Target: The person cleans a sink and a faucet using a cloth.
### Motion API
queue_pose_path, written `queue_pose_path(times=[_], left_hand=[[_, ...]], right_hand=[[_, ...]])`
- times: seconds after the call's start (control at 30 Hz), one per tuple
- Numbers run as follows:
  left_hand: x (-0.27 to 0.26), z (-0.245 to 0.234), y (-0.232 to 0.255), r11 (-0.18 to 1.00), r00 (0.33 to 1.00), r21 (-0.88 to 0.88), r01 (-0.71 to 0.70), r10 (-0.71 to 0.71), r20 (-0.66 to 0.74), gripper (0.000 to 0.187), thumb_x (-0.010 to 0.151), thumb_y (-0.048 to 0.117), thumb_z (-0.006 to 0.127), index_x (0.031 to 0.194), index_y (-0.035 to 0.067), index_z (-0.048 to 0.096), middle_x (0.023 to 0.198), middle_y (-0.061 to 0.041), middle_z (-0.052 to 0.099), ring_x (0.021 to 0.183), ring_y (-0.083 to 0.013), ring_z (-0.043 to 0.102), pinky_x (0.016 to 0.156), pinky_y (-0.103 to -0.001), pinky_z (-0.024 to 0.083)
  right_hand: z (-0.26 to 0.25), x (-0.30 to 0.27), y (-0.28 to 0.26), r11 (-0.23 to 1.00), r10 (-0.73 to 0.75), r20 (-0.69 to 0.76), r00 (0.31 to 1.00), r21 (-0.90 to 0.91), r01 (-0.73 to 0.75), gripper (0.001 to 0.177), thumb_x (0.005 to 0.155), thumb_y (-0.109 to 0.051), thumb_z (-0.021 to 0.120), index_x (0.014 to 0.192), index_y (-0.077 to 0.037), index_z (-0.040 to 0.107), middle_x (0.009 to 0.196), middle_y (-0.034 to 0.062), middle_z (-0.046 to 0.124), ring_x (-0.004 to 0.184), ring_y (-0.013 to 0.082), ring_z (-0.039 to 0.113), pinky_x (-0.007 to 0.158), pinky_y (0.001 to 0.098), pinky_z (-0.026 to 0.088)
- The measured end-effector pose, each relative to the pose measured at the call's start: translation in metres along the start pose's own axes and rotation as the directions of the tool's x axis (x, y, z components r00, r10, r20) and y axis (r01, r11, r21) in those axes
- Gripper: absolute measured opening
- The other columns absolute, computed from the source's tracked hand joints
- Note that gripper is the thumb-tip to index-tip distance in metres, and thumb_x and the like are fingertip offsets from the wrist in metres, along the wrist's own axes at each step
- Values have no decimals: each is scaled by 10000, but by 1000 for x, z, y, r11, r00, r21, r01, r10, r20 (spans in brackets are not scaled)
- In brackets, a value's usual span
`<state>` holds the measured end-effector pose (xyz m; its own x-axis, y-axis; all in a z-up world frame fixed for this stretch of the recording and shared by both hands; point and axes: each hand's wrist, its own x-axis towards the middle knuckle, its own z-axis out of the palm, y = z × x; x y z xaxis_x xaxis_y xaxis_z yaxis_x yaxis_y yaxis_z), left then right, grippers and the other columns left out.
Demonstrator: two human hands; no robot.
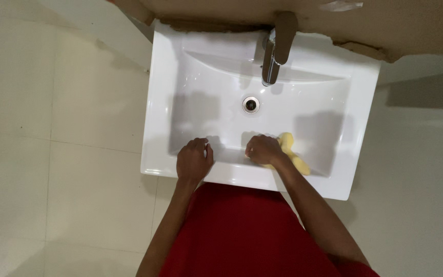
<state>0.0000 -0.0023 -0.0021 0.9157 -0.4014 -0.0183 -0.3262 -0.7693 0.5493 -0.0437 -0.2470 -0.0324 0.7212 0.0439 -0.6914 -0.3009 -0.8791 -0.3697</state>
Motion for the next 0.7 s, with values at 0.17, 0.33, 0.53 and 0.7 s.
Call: queue_pose_path(times=[0.17,0.33,0.53,0.7], left_hand=[[2,-1,-3,999,996,-12,48,-47,77,197,939,118,631,1022,-27,736,875,-162,740,687,-261,713,637,-377,580],[0,1,-3,1000,1000,28,-8,8,15,176,928,125,638,984,-8,738,863,-149,739,715,-275,705,665,-397,573],[-1,5,-5,1000,1000,4,6,-6,25,177,937,138,642,990,1,740,874,-140,745,726,-273,710,669,-392,578],[-2,7,-7,1000,1000,11,14,-14,23,175,933,129,644,992,0,747,901,-149,750,741,-279,714,674,-391,579]], right_hand=[[-22,-22,11,984,-122,112,986,-114,135,132,822,-198,679,839,-184,809,858,68,802,846,277,772,986,443,507],[-23,-28,8,993,3,86,996,-115,6,123,800,-155,669,744,-147,778,804,101,766,809,301,744,869,473,555],[-20,-14,24,988,40,109,993,-155,-23,166,825,-168,659,695,-91,727,775,127,749,793,309,731,839,491,562],[-29,-27,45,999,-11,164,986,-51,20,105,779,-240,728,833,-216,815,907,23,796,889,249,757,866,436,586]])
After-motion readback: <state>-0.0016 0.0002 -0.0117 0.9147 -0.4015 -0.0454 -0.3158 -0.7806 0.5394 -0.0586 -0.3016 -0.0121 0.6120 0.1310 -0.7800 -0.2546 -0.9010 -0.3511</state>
